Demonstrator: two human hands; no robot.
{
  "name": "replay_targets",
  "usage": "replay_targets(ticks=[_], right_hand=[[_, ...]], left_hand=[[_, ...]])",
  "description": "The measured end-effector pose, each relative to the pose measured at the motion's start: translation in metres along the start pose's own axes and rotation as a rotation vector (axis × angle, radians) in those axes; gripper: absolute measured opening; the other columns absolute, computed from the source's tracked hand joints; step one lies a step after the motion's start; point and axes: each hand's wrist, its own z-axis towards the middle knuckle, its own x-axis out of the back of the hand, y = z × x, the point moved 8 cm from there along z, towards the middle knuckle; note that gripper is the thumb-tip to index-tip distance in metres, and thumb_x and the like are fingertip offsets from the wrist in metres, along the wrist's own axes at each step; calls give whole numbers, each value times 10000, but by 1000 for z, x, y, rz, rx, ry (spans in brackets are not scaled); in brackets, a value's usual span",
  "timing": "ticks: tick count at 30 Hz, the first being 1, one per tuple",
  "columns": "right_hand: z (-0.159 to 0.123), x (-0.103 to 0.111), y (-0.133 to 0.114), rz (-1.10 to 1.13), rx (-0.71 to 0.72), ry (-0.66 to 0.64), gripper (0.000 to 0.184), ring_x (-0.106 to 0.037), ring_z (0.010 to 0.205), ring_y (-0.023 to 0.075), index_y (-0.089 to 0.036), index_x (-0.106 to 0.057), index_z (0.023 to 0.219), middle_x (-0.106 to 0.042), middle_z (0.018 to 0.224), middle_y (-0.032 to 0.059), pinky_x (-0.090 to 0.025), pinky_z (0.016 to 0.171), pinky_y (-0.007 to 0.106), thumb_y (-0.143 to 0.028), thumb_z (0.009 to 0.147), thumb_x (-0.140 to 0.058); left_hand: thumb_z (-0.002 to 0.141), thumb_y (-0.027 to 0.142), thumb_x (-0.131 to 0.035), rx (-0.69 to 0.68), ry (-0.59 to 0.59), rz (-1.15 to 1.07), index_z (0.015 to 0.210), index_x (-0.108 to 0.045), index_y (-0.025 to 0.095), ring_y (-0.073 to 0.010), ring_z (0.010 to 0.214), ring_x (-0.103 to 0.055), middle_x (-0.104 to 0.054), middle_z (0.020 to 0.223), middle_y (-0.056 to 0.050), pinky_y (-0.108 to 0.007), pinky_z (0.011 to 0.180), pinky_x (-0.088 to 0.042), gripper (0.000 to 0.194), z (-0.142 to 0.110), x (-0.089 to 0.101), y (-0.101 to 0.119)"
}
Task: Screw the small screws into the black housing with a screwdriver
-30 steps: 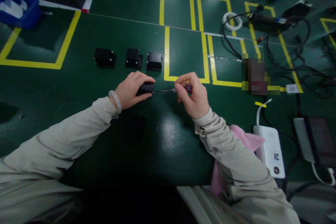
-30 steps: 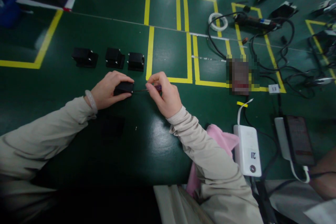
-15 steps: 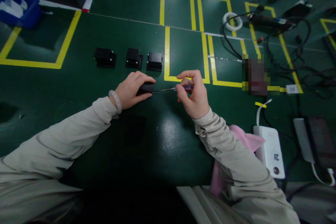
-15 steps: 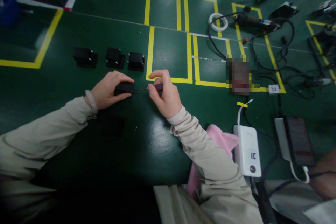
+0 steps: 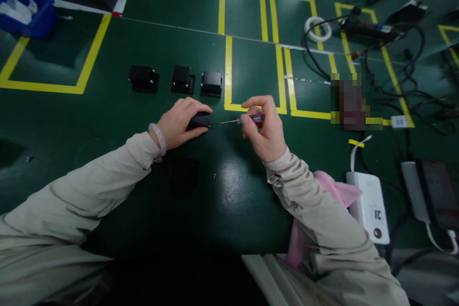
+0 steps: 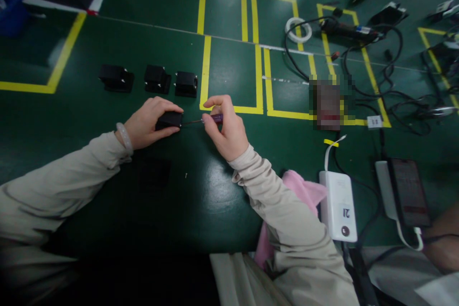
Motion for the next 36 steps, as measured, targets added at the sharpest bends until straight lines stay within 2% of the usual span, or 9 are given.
replay_targets(ticks=[4,10,15,17,22,29,36], right_hand=[[0,-1,2,-14,-40,-24,213,-524,566,90,-220,-509,1000,-508,650,-75,-424,612,278,-432,996,-527],[0,2,-2,-23,6,9,155,-527,597,98,-212,-491,1092,-491,676,-75,-436,630,287,-291,964,-530],[1,-1,1,6,-30,-28,201,-494,493,69,-219,-507,996,-488,614,-96,-399,558,259,-418,994,-533],[0,-2,2,8,-34,-37,197,-473,466,61,-220,-504,977,-484,603,-99,-384,539,256,-415,1005,-514],[0,0,-1,-5,8,8,168,-514,574,99,-223,-488,1085,-475,650,-84,-428,608,287,-335,971,-540],[0,-3,3,18,-50,-43,200,-482,456,71,-230,-501,1001,-494,596,-97,-389,538,268,-430,1004,-511],[1,0,-1,1,-6,1,171,-530,597,99,-214,-492,1084,-486,665,-78,-434,623,286,-318,961,-550]], left_hand=[[947,376,-585,11,-4,-8,1286,-576,181,-289,1138,-571,-633,1226,-113,-467,1006,-452,390,0,0,0],[948,372,-585,10,-6,-7,1290,-575,177,-291,1141,-570,-631,1233,-118,-462,1001,-450,394,0,-1,0],[952,376,-587,3,7,-8,1291,-576,175,-289,1139,-573,-633,1229,-116,-464,1012,-449,394,0,0,-1],[955,377,-586,-2,8,-6,1292,-576,174,-289,1141,-575,-635,1225,-115,-465,1013,-450,393,-1,0,0],[955,375,-581,-5,5,-3,1290,-577,175,-288,1142,-580,-637,1230,-118,-463,1004,-457,390,-1,0,0],[948,375,-581,15,-4,-13,1292,-574,181,-291,1142,-572,-633,1234,-117,-475,1012,-449,395,0,0,-1],[952,372,-577,-6,2,-13,1276,-582,167,-292,1132,-577,-636,1211,-120,-465,992,-456,384,1,1,1]])
